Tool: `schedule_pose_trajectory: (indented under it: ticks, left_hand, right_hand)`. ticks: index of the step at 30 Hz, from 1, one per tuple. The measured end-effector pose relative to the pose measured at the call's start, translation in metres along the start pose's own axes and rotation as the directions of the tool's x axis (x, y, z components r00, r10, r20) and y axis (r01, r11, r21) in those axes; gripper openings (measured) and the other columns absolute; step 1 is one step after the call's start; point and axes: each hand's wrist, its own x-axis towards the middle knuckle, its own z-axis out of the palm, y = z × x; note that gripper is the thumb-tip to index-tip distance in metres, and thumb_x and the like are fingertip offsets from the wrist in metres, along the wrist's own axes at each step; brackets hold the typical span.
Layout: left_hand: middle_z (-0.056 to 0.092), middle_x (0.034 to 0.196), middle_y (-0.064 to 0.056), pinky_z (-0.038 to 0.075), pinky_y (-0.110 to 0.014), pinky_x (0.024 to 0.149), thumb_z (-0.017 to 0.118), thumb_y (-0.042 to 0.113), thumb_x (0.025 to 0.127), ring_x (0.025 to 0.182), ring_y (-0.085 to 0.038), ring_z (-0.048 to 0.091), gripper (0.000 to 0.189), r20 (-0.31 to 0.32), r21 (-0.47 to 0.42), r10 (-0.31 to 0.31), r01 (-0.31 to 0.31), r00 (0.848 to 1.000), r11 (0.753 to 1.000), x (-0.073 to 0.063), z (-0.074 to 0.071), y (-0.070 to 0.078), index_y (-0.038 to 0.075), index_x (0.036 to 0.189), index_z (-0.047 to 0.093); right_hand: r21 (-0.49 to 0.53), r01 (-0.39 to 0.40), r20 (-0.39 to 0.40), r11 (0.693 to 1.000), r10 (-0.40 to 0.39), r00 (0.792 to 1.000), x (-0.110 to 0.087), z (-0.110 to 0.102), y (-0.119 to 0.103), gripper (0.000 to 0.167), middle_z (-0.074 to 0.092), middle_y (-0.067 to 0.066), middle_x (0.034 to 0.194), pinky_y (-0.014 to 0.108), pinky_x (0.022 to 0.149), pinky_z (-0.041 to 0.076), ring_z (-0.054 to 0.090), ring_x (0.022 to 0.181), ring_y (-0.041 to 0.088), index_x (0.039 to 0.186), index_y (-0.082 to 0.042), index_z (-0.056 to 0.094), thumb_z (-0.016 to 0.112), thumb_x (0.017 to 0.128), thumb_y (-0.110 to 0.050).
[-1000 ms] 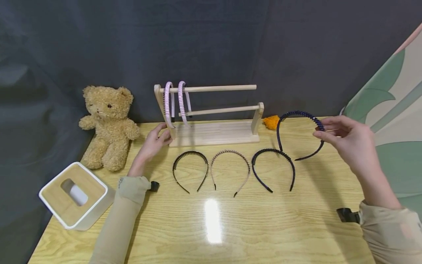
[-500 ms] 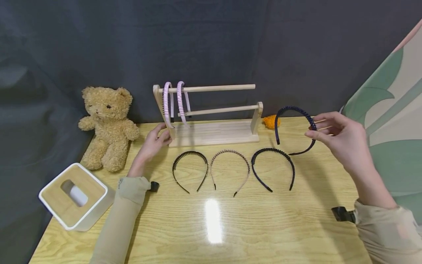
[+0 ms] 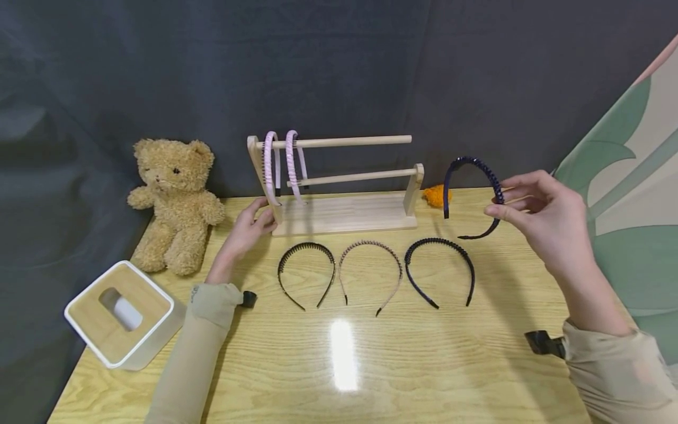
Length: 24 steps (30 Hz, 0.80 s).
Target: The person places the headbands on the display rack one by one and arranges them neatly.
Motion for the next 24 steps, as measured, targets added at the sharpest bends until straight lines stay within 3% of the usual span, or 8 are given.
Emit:
schedule_pose_trajectory:
  ticks: [10, 21, 24]
  left_hand:
    - [0.045, 0.153, -0.033, 0.053, -0.043, 0.113, 0.041, 0.010, 0.118, 0.137, -0.046, 0.055, 0.048, -0.007, -0.007, -0.006, 0.006, 1.000, 1.000, -0.001, 0.001, 0.001, -0.005, 0.163, 0.035]
    - [0.046, 0.152, -0.034, 0.052, -0.044, 0.115, 0.041, 0.010, 0.118, 0.138, -0.047, 0.054, 0.047, -0.001, -0.011, -0.002, 0.002, 1.000, 1.000, -0.001, 0.001, 0.004, -0.006, 0.162, 0.036]
    - [0.045, 0.152, -0.034, 0.053, -0.044, 0.114, 0.041, 0.010, 0.118, 0.137, -0.046, 0.055, 0.047, -0.003, -0.003, -0.008, 0.008, 1.000, 1.000, -0.001, 0.002, 0.004, -0.005, 0.163, 0.035]
  right_hand:
    - [0.059, 0.040, -0.017, 0.997, -0.039, 0.999, 0.001, 0.007, -0.010, 0.036, 0.076, -0.014, 0.096, 0.007, 0.066, 0.057, 0.072, 0.073, -0.001, 0.114, 0.008, 0.070, 0.075, 0.084, 0.028]
    - [0.099, 0.040, -0.058, 0.994, -0.034, 0.998, 0.004, 0.016, -0.020, 0.034, 0.075, -0.009, 0.095, 0.008, 0.064, 0.055, 0.071, 0.073, 0.002, 0.115, 0.008, 0.073, 0.078, 0.085, 0.024]
    - [0.175, 0.050, -0.069, 0.983, -0.039, 0.997, 0.005, 0.017, -0.022, 0.033, 0.075, -0.006, 0.093, 0.008, 0.061, 0.054, 0.070, 0.071, 0.004, 0.114, 0.010, 0.074, 0.078, 0.085, 0.023]
